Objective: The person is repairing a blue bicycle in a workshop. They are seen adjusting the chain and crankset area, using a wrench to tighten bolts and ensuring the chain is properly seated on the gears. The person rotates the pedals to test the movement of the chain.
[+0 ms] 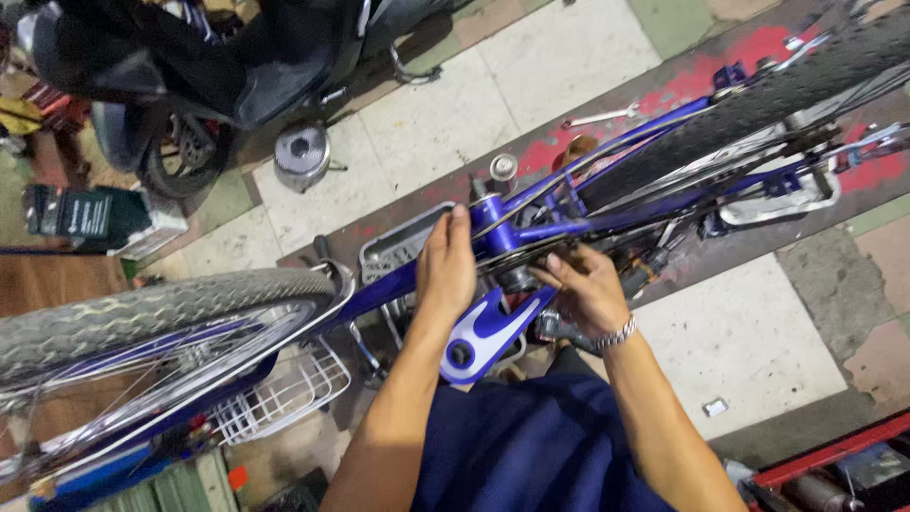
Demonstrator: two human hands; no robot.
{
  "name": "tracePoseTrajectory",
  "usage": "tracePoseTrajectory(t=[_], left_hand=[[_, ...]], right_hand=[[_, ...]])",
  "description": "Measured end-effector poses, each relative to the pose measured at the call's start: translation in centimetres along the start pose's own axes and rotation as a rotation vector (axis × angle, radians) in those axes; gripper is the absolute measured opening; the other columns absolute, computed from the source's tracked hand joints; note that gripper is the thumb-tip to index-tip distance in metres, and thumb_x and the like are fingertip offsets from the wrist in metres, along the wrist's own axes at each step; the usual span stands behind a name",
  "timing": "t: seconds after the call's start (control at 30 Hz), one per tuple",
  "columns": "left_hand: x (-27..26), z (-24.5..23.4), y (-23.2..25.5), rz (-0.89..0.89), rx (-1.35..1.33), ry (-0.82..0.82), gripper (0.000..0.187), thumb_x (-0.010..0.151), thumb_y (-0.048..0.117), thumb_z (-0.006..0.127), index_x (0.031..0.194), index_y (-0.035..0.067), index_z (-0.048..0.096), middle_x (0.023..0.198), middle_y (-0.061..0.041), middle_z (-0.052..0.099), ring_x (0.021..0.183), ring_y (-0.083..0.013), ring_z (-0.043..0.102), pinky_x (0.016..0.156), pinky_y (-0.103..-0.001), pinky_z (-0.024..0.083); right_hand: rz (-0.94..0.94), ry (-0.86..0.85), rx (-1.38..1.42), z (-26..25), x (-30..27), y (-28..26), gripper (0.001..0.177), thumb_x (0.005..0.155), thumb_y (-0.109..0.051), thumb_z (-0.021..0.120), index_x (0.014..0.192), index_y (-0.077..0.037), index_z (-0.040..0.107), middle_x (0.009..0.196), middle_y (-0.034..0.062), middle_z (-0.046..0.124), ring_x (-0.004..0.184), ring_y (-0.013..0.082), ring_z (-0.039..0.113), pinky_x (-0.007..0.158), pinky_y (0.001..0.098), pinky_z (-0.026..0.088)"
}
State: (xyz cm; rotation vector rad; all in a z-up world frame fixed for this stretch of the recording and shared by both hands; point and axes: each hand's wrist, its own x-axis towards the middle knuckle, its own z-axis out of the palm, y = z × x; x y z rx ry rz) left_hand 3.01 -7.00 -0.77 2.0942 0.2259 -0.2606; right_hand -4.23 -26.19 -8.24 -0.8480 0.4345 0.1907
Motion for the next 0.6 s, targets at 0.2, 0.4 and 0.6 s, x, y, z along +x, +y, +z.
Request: tracePoseTrajectory(t=[0.2,0.4,0.6], left_hand=[[1.0,-0.9,-0.7,-0.062,0.001,-0.09,0.066,0.103,0.054,0.031,0.113,0.002,0.069,0.114,-0.02,0.074,0.112,-0.0329,0.068,0.097,-0.041,0.047],[0.7,-1.1,0.0,-0.098,0.11,-0.045,0.069,0.103,0.056,0.029,0.098,0.001,0.071,0.094,-0.024,0.073,0.095,-0.0383,0.069,0.086,-0.046,0.048],[0.1,-1.0,-0.1,-0.098,0.123,-0.017,0.069,0.104,0.057,0.032,0.091,0.0,0.069,0.083,-0.025,0.07,0.084,-0.04,0.069,0.081,-0.048,0.049]], right_hand=[[0.133,0.287,-0.457,-0.2,-0.1,-2.8,0.061,0.106,-0.054,0.044,0.094,0.001,0.064,0.079,0.0128,0.061,0.063,0.0204,0.058,0.054,0.0338,0.05],[0.362,-0.033,0.16,-0.4,0.9,-2.1,0.048,0.106,-0.051,0.046,0.091,-0.007,0.056,0.071,-0.0011,0.047,0.055,0.0089,0.043,0.048,0.0238,0.032],[0.268,-0.34,0.963,-1.3,0.0,0.9,0.027,0.112,-0.029,0.049,0.097,-0.006,0.054,0.072,-0.0031,0.041,0.054,0.007,0.035,0.048,0.0221,0.029]])
